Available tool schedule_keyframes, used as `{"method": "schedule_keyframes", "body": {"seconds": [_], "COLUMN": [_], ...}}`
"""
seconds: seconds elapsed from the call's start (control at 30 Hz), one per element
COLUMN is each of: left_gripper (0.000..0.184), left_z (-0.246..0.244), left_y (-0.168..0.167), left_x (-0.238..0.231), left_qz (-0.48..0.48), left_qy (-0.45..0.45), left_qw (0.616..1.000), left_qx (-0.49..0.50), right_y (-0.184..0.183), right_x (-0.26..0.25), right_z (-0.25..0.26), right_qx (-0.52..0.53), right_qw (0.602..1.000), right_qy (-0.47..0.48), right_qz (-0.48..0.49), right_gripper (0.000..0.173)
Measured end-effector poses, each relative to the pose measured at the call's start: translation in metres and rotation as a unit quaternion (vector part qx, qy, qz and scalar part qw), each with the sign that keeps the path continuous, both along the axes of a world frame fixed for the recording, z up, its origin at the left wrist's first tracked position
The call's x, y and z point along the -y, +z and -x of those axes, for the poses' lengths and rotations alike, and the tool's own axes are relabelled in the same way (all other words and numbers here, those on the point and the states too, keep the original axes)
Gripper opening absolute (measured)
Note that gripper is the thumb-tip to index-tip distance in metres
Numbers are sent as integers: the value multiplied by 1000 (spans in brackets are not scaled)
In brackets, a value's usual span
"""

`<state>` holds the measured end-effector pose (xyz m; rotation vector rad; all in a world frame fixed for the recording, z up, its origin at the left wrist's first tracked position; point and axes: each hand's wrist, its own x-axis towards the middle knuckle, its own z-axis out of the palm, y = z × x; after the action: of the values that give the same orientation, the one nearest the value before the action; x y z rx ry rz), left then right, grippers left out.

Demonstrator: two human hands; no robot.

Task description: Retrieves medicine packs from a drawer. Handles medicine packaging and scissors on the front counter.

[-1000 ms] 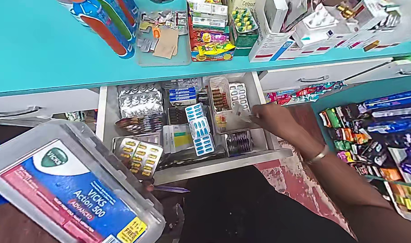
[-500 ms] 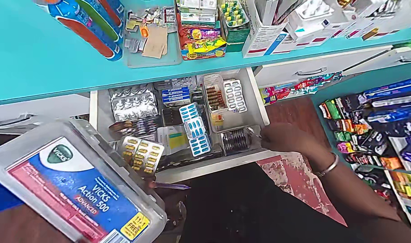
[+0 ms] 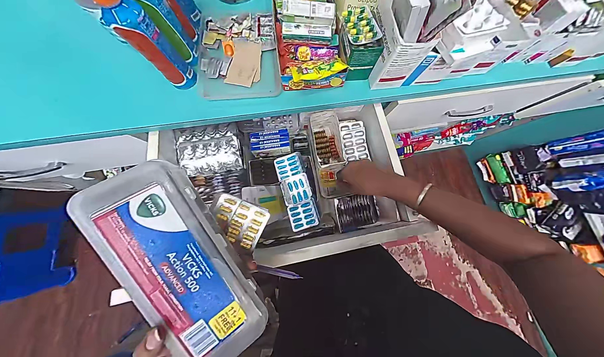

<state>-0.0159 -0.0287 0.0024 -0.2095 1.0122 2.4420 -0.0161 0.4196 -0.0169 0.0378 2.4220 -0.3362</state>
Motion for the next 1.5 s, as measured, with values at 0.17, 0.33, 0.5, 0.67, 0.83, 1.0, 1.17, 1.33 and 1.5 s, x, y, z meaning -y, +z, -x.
{"method": "schedule_keyframes", "body": {"seconds": [0.17, 0.33, 0.5, 0.67, 0.83, 1.0, 1.17, 1.33, 1.5], "left_gripper": [60, 61, 30, 30, 35, 33, 43, 48, 61], "left_z": [-1, 3, 16, 25, 30, 25, 19, -3, -1], "left_y": [-28, -7, 69, 71, 39, 65, 40, -38, -39], "left_x": [-49, -61, -85, -108, -62, -85, -81, 22, -19], "left_qz": [-192, -187, -142, -150, -147, -128, -182, -123, -172], "left_qy": [-76, -85, -95, -146, -159, -132, -122, -108, -29], "left_qw": [966, 970, 976, 963, 964, 967, 961, 972, 977], "left_qx": [-153, -127, -137, -173, -153, -174, -169, -171, -122], "right_y": [-34, -43, 8, 8, -20, -63, -51, -17, 11], "right_x": [37, 30, -1, -4, 7, 4, 3, -24, -20], "right_z": [23, 19, 3, -3, 11, 19, 17, -38, -63], "right_qx": [81, 57, 48, 131, 83, 99, 76, -396, -559], "right_qw": [992, 992, 990, 978, 996, 995, 996, 876, 754], "right_qy": [49, 67, -30, -65, 8, -11, -24, 265, 343], "right_qz": [-79, -88, -127, -147, -27, 18, 36, 72, 45], "right_gripper": [27, 22, 20, 22, 28, 39, 25, 18, 19]}}
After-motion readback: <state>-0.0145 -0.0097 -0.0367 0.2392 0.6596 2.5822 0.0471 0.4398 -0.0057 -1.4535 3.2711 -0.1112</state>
